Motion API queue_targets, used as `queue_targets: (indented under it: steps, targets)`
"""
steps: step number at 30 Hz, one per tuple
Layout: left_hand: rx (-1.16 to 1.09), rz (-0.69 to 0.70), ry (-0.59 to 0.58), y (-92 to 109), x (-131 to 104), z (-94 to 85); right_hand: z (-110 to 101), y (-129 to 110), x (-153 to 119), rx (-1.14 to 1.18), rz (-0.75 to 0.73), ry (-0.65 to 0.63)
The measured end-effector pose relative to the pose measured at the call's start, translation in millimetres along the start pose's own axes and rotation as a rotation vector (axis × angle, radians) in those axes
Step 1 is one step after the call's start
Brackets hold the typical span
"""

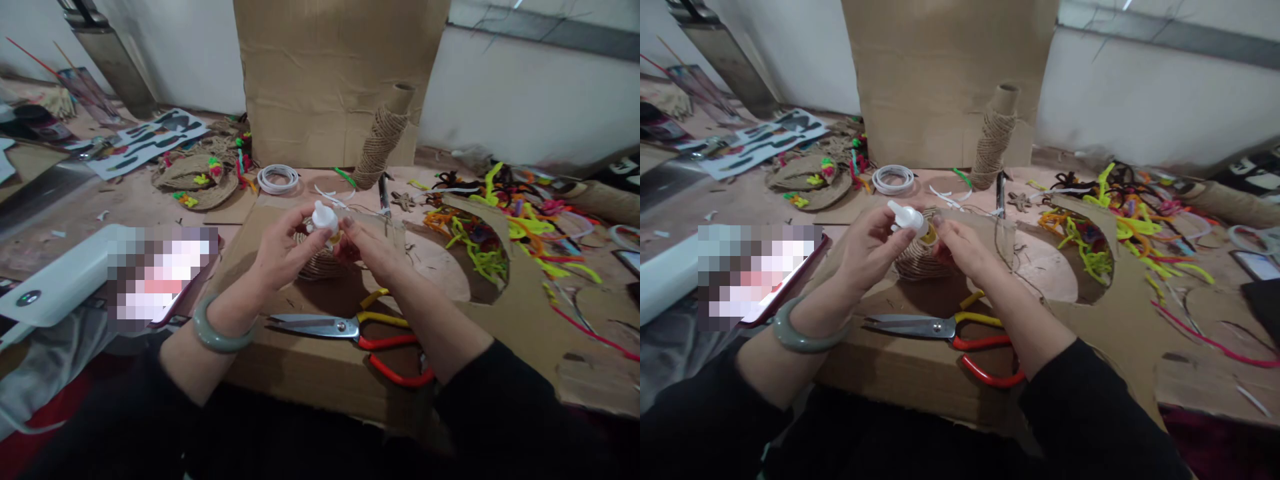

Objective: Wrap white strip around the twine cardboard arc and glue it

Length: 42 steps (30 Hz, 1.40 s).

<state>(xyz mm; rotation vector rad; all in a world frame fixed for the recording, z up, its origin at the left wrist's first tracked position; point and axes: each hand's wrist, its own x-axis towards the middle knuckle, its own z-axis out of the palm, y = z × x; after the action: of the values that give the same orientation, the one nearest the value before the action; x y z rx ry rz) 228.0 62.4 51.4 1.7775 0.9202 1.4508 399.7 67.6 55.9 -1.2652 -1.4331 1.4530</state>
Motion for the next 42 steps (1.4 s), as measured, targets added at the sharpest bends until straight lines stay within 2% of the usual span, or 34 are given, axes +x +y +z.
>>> queue_targets:
  steps: [3,6,8,10,12,14,19,24,26,30,37,39,42]
  targets:
    - [-0.047,-0.140,0.069,2,0,1.3,-3,-10,-2,-0.122,-0.076,0.111]
    - [-0.109,-0.177,0.088,0,2,1.3,-11,-28,-16,-0.460,-0.230,0.080]
    - [-0.161,-0.199,0.082,-2,2,0.9,-18,-38,-34,-0.738,-0.253,-0.010]
    - [-0.219,-0.217,0.074,-2,2,0.2,-25,-42,-55,-0.970,-0.165,-0.182]
    - [-0.303,-0.228,0.062,-2,2,-0.3,-31,-37,-76,-1.141,-0.082,-0.321]
    - [-0.400,-0.246,0.043,-1,2,-0.2,-34,-27,-93,-1.221,-0.103,-0.395]
    - [-0.483,-0.316,0.001,0,4,2.1,-33,-9,-111,-1.297,-0.140,-0.337]
    - [-0.432,-0.418,0.002,1,4,0.8,-37,-10,-111,-1.239,-0.139,-0.467]
    - [-0.442,-0.443,0.015,2,4,-0.9,-39,-10,-113,-1.230,-0.152,-0.477]
    - [-0.465,-0.447,0.036,4,6,-4.1,-39,-6,-119,-1.202,-0.181,-0.447]
    - [-0.485,-0.456,0.074,3,8,-4.6,-33,-5,-121,-1.196,-0.213,-0.486]
    - [-0.468,-0.407,0.077,2,8,-5.1,-42,-8,-127,-1.143,-0.230,-0.449]
    - [-0.430,-0.362,0.073,0,9,-6.3,-72,-17,-148,-1.032,-0.216,-0.339]
